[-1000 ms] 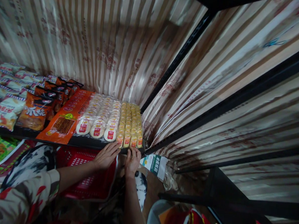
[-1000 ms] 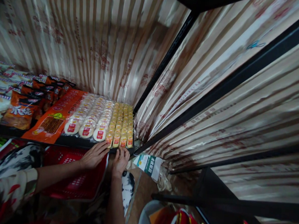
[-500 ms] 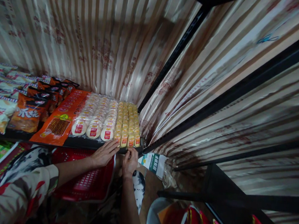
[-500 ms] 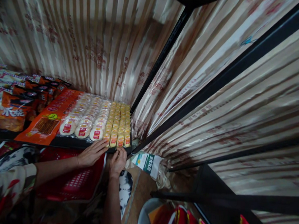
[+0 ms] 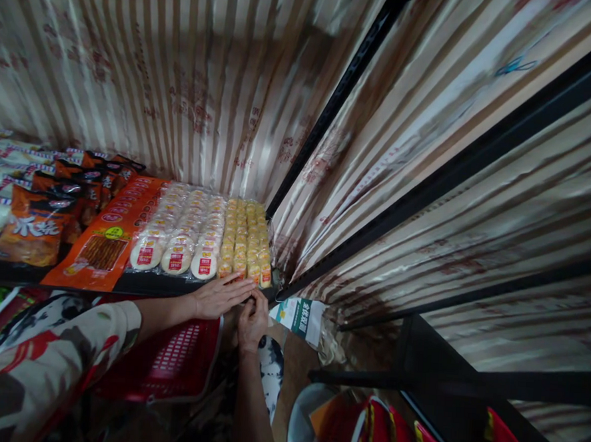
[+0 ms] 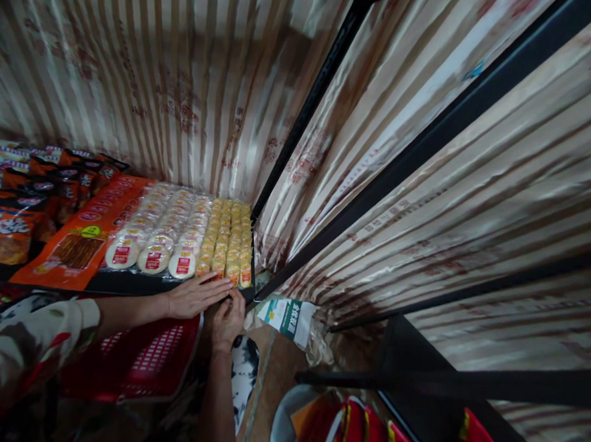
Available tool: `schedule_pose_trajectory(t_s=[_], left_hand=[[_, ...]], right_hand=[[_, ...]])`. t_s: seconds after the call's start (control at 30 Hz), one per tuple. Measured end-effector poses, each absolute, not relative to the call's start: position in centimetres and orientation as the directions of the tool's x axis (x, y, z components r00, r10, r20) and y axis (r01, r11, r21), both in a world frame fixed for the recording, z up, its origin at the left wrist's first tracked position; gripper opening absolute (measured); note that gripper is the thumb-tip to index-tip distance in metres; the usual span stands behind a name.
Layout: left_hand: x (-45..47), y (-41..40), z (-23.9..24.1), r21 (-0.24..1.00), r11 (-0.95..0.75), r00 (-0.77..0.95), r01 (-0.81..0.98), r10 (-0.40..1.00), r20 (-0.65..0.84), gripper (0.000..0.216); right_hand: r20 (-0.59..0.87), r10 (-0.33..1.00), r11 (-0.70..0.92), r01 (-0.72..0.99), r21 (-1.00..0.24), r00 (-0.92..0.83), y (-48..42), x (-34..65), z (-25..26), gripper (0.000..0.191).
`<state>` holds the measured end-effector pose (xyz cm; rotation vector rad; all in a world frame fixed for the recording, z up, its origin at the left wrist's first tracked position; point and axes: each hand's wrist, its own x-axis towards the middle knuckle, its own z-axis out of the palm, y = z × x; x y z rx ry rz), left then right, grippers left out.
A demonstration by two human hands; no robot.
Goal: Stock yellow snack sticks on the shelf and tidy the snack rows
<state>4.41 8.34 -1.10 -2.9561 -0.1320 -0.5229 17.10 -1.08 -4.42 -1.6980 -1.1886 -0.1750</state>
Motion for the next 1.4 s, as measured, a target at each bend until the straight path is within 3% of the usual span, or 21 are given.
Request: schedule_pose_trajectory(t_s=[0.2, 0.37, 0.53, 0.8, 1.1, 1.23, 1.4], left_hand=[[4.9, 9.1, -1.4, -0.122, -0.982, 0.939, 0.141, 0.094, 0.331, 0.048], [4.9, 9.0, -1.3, -0.112, -0.982, 0.94, 0.153, 0.11, 0.322, 0.049], [4.9, 9.2, -1.1, -0.117, -0.985, 0.941, 0.128, 0.083, 0.327, 0.05], [5.2, 9.1, -1.6, -0.118, -0.981, 0.94, 0.155, 0.11, 0.322, 0.046], [5.2, 9.1, -1.4, -0.119, -0.981, 0.934, 0.154, 0.105, 0.341, 0.047], [5.2, 9.1, -1.3, -0.148, -0.976, 0.927, 0.157, 0.094, 0.363, 0.048], [5.1, 9.1, -1.0, -0.177, -0.971, 0.929, 0.161, 0.088, 0.361, 0.046]], right_hand=[[0.605, 0.622, 0.004, 0.771, -0.637, 0.497, -1.4, 17.5, -4.7, 0.026], [0.577, 0.562, -0.108, 0.744, -0.659, 0.593, -0.9, 17.4, -4.0, 0.033], [0.514, 0.611, -0.164, 0.731, -0.662, 0.602, 0.7, 18.0, -4.4, 0.047], [0.514, 0.576, -0.233, 0.731, -0.642, 0.636, 2.9, 19.1, -5.4, 0.048], [0.56, 0.59, -0.173, 0.769, -0.615, 0.581, 2.6, 19.3, -5.4, 0.048], [0.521, 0.585, -0.151, 0.715, -0.682, 0.621, 2.6, 19.1, -4.2, 0.053], [0.358, 0.625, -0.18, 0.574, -0.799, 0.694, 3.7, 20.0, -2.6, 0.062]])
